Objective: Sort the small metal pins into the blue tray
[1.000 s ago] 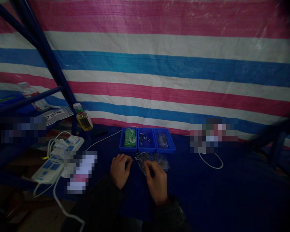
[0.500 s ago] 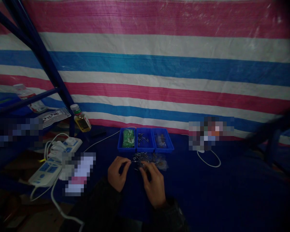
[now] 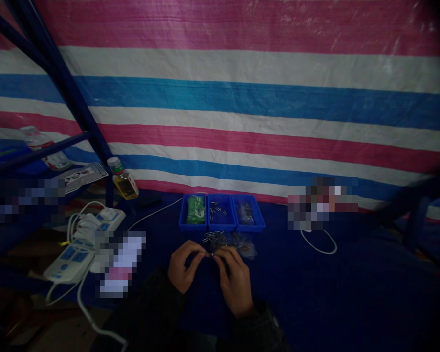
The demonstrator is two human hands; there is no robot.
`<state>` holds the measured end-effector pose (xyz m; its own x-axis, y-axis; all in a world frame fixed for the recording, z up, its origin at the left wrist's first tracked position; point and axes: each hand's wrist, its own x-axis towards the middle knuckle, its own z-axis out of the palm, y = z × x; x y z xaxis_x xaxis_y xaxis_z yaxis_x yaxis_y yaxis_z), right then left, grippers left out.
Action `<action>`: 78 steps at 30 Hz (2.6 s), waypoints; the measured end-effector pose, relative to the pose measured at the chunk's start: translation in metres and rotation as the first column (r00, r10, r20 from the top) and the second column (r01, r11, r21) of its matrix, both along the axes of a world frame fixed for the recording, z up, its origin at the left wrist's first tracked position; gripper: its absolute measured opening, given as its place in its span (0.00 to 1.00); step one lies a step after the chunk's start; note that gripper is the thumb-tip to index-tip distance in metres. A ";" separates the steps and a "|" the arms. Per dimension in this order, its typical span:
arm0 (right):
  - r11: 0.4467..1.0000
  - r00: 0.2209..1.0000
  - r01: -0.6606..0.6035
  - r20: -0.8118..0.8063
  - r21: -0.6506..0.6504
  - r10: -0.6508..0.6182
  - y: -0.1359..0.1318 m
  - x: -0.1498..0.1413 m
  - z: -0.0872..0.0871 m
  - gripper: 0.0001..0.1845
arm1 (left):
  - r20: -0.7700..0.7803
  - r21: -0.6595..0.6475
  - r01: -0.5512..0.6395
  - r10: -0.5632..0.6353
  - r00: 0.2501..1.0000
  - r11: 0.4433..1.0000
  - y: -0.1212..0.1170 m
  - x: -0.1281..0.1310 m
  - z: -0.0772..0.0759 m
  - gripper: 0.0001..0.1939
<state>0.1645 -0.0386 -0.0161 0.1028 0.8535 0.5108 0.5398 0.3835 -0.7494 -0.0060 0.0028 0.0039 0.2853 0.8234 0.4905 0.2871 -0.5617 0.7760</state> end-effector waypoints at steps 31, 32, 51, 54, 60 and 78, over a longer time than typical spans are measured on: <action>0.991 0.989 0.136 -0.060 0.015 -0.135 -0.007 0.003 0.006 0.10 | -0.482 0.160 -0.167 0.225 0.847 0.973 0.019 0.006 -0.011 0.05; 0.990 0.989 0.137 -0.054 0.011 -0.136 -0.007 0.003 0.006 0.09 | -0.438 0.165 -0.162 0.219 0.872 0.973 0.017 0.006 -0.010 0.05; 0.999 0.999 0.024 -0.028 -0.046 -0.025 -0.011 0.002 -0.004 0.08 | -0.270 0.129 0.077 -0.040 0.962 0.989 0.002 0.005 -0.005 0.08; 0.998 1.000 0.001 -0.030 -0.056 -0.003 -0.012 0.002 -0.002 0.08 | -0.293 0.118 0.088 -0.050 0.955 0.989 0.002 0.004 -0.007 0.09; 0.999 1.000 -0.016 -0.016 -0.029 0.016 -0.012 0.001 -0.002 0.10 | -0.317 0.094 0.098 -0.064 0.946 0.991 0.002 0.003 -0.007 0.09; 0.998 1.000 -0.023 -0.002 -0.053 0.022 -0.012 0.000 0.002 0.12 | -0.332 0.043 0.058 -0.040 0.943 0.997 0.000 0.004 -0.005 0.08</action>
<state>0.1649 -0.0511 -0.0137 0.0840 0.8815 0.4646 0.5303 0.3552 -0.7698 -0.0021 0.0024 -0.0008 0.4779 0.7805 0.4031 0.4934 -0.6181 0.6120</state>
